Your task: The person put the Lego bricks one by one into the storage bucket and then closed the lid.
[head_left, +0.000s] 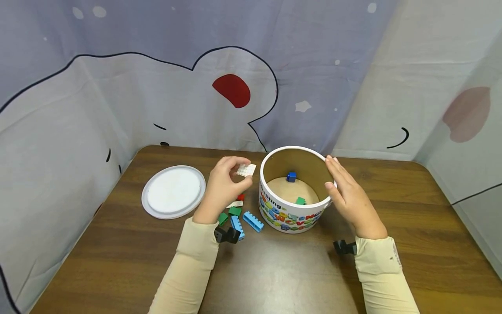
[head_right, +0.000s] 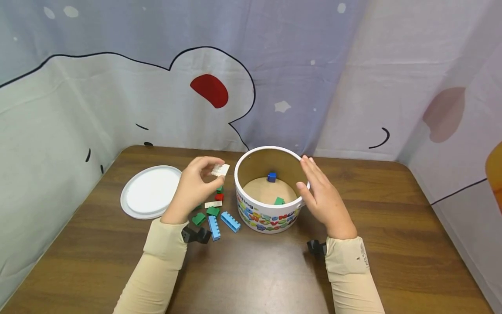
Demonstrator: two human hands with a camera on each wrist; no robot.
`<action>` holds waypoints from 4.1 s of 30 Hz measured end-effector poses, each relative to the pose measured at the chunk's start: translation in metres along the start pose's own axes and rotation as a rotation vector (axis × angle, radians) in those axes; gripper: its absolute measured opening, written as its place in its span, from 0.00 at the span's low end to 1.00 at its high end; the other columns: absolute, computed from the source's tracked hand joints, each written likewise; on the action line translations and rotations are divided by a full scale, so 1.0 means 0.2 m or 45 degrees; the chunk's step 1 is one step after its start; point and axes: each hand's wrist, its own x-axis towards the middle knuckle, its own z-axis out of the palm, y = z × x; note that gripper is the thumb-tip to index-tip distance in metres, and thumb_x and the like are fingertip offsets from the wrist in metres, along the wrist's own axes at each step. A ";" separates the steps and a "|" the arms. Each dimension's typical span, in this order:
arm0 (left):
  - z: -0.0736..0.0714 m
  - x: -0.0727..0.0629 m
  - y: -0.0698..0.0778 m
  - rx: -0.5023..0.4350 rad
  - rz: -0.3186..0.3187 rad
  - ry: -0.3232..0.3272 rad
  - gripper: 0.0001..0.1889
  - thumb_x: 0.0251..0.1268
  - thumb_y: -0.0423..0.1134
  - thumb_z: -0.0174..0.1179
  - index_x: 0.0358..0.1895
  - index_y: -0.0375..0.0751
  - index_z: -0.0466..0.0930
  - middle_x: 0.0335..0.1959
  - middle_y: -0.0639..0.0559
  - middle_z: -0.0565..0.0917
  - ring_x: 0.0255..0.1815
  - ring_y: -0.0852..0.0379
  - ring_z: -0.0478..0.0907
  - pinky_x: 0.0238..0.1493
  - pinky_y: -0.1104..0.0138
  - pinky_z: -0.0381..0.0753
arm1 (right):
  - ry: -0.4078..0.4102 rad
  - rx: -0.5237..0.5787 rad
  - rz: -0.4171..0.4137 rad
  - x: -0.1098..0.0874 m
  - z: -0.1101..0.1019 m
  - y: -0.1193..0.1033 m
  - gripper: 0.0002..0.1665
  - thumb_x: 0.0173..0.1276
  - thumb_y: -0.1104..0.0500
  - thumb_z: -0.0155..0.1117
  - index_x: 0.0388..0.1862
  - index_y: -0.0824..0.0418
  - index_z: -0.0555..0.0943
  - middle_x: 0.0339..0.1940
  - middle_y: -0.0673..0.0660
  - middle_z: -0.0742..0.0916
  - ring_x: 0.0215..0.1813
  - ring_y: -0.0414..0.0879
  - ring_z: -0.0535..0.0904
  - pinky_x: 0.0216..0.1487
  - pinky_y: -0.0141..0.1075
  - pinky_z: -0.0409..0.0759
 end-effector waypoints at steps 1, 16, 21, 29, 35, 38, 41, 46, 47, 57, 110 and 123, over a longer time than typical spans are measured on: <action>0.01 0.00 0.02 0.003 0.031 -0.001 0.17 0.56 0.31 0.67 0.52 0.38 0.85 0.52 0.43 0.80 0.50 0.48 0.76 0.55 0.57 0.80 | 0.002 0.001 -0.003 0.00 0.00 0.00 0.34 0.82 0.49 0.49 0.80 0.62 0.62 0.80 0.58 0.66 0.81 0.56 0.58 0.80 0.35 0.50; 0.24 0.10 0.15 0.137 0.262 -0.201 0.16 0.63 0.34 0.69 0.54 0.40 0.83 0.59 0.45 0.78 0.63 0.44 0.70 0.62 0.53 0.75 | 0.024 0.004 -0.024 0.00 0.01 0.00 0.33 0.82 0.49 0.49 0.79 0.63 0.63 0.79 0.60 0.67 0.80 0.58 0.59 0.80 0.35 0.50; 0.27 0.13 0.12 0.170 0.344 -0.181 0.15 0.67 0.34 0.67 0.55 0.38 0.82 0.62 0.45 0.76 0.66 0.44 0.70 0.66 0.55 0.73 | 0.026 0.005 -0.033 0.00 0.01 0.01 0.34 0.83 0.47 0.48 0.79 0.63 0.63 0.79 0.60 0.67 0.80 0.58 0.59 0.79 0.34 0.50; 0.21 0.10 0.04 0.082 0.398 0.029 0.10 0.70 0.30 0.58 0.51 0.36 0.84 0.57 0.43 0.79 0.62 0.48 0.75 0.63 0.58 0.76 | 0.033 0.015 -0.037 0.00 0.01 0.00 0.33 0.83 0.49 0.49 0.79 0.63 0.63 0.79 0.60 0.67 0.79 0.60 0.60 0.80 0.35 0.50; 0.12 0.06 -0.05 0.091 0.284 0.039 0.11 0.72 0.31 0.56 0.53 0.37 0.83 0.55 0.44 0.81 0.57 0.48 0.77 0.60 0.55 0.77 | 0.025 0.007 -0.034 0.01 0.01 0.00 0.33 0.83 0.49 0.49 0.79 0.63 0.63 0.79 0.59 0.67 0.80 0.57 0.59 0.79 0.35 0.50; 0.09 0.05 -0.10 0.116 0.199 0.009 0.11 0.72 0.32 0.56 0.53 0.38 0.83 0.53 0.44 0.81 0.54 0.48 0.77 0.57 0.55 0.78 | 0.023 0.002 -0.029 0.00 0.01 0.01 0.33 0.83 0.49 0.48 0.80 0.62 0.62 0.80 0.59 0.66 0.81 0.55 0.58 0.80 0.35 0.50; 0.07 0.05 -0.16 0.166 0.094 -0.030 0.12 0.73 0.33 0.55 0.53 0.37 0.83 0.53 0.43 0.81 0.53 0.48 0.78 0.57 0.55 0.78 | 0.021 0.003 -0.019 0.00 0.01 0.01 0.33 0.83 0.49 0.48 0.80 0.62 0.62 0.80 0.58 0.66 0.81 0.55 0.57 0.80 0.36 0.50; 0.06 0.03 -0.23 0.225 -0.091 -0.067 0.13 0.73 0.33 0.56 0.55 0.36 0.82 0.53 0.41 0.81 0.54 0.45 0.79 0.58 0.53 0.79 | 0.021 0.012 -0.008 0.00 0.01 0.01 0.33 0.82 0.49 0.48 0.80 0.61 0.62 0.80 0.57 0.66 0.80 0.56 0.58 0.80 0.35 0.51; 0.06 0.02 -0.24 0.231 -0.122 -0.073 0.13 0.73 0.33 0.56 0.55 0.36 0.82 0.53 0.40 0.81 0.54 0.45 0.79 0.58 0.53 0.79 | 0.023 0.013 -0.011 0.00 0.01 0.01 0.33 0.82 0.49 0.48 0.80 0.61 0.62 0.80 0.58 0.66 0.80 0.57 0.58 0.79 0.35 0.50; 0.11 0.00 -0.33 0.356 -0.307 -0.214 0.16 0.74 0.35 0.58 0.61 0.35 0.80 0.56 0.38 0.80 0.56 0.43 0.80 0.57 0.53 0.81 | 0.036 0.012 -0.018 -0.01 0.01 0.01 0.33 0.82 0.49 0.49 0.80 0.62 0.62 0.80 0.58 0.67 0.80 0.55 0.58 0.79 0.31 0.49; 0.01 -0.04 -0.03 0.174 0.107 0.084 0.14 0.70 0.35 0.64 0.56 0.36 0.83 0.51 0.43 0.85 0.51 0.48 0.83 0.55 0.57 0.82 | 0.044 -0.001 -0.058 0.00 0.02 0.01 0.33 0.83 0.49 0.48 0.79 0.64 0.63 0.79 0.60 0.67 0.79 0.59 0.60 0.79 0.33 0.49; 0.05 -0.06 0.06 0.056 0.377 0.193 0.16 0.69 0.32 0.66 0.57 0.36 0.82 0.50 0.44 0.84 0.50 0.52 0.82 0.57 0.63 0.81 | 0.049 -0.011 -0.055 -0.01 0.02 0.02 0.33 0.83 0.48 0.47 0.80 0.62 0.62 0.79 0.60 0.67 0.80 0.56 0.59 0.80 0.36 0.51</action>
